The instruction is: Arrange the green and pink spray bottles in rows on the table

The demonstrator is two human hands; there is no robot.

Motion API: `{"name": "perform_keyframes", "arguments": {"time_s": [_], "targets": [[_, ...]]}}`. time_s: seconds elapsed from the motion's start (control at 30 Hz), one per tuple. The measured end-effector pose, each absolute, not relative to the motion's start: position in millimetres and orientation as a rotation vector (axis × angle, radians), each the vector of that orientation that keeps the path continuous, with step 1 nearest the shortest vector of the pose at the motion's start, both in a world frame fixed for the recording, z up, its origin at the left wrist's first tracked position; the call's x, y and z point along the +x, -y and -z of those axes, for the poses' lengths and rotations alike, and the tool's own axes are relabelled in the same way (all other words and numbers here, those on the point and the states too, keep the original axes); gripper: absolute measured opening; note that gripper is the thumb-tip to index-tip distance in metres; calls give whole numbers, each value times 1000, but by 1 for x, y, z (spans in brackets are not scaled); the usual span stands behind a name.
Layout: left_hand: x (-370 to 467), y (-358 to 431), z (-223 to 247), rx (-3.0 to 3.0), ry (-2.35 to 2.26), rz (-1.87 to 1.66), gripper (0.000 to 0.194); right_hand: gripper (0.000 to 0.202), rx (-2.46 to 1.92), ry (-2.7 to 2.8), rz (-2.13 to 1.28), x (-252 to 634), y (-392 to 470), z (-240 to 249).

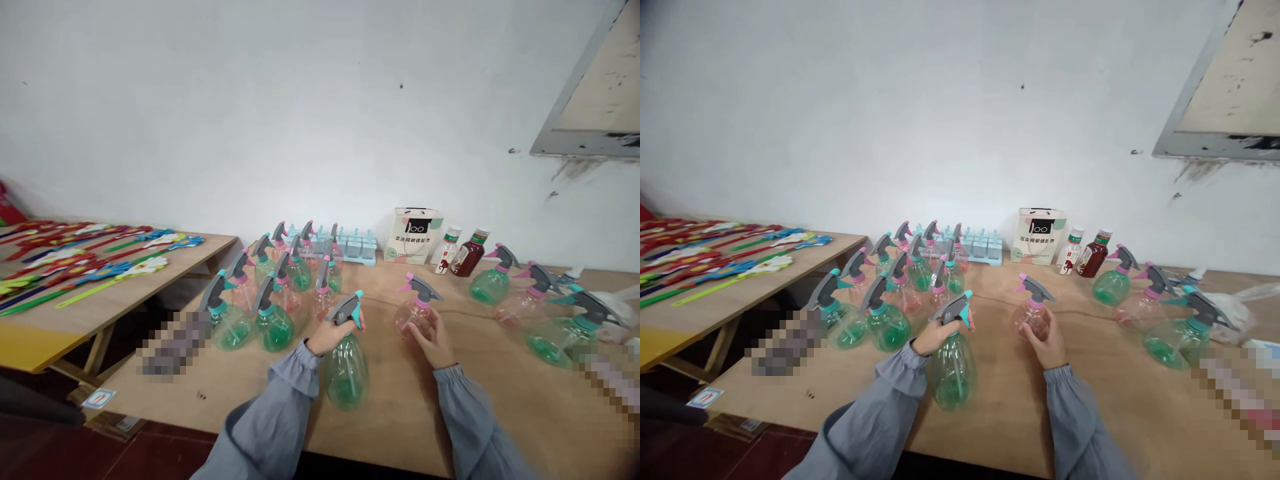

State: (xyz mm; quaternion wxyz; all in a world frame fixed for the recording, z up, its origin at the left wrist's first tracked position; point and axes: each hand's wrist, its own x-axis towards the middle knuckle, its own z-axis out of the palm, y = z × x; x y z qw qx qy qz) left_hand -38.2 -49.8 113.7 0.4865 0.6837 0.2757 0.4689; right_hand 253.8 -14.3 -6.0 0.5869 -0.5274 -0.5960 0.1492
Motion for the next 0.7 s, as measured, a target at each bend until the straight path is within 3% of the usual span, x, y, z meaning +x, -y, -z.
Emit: {"name": "perform_keyframes", "arguments": {"time_s": [0.17, 0.5, 0.7], "targets": [[-38, 48, -111, 1603, -583, -1211, 30, 79, -1229, 1377, -348, 254, 13, 8], [-41, 51, -107, 1646, -779, -1252, 25, 81, -1243, 1376, -361, 254, 14, 7], [-40, 50, -104, 1666, -581, -1275, 48, 80, -1226, 1374, -370, 255, 13, 9]]}}
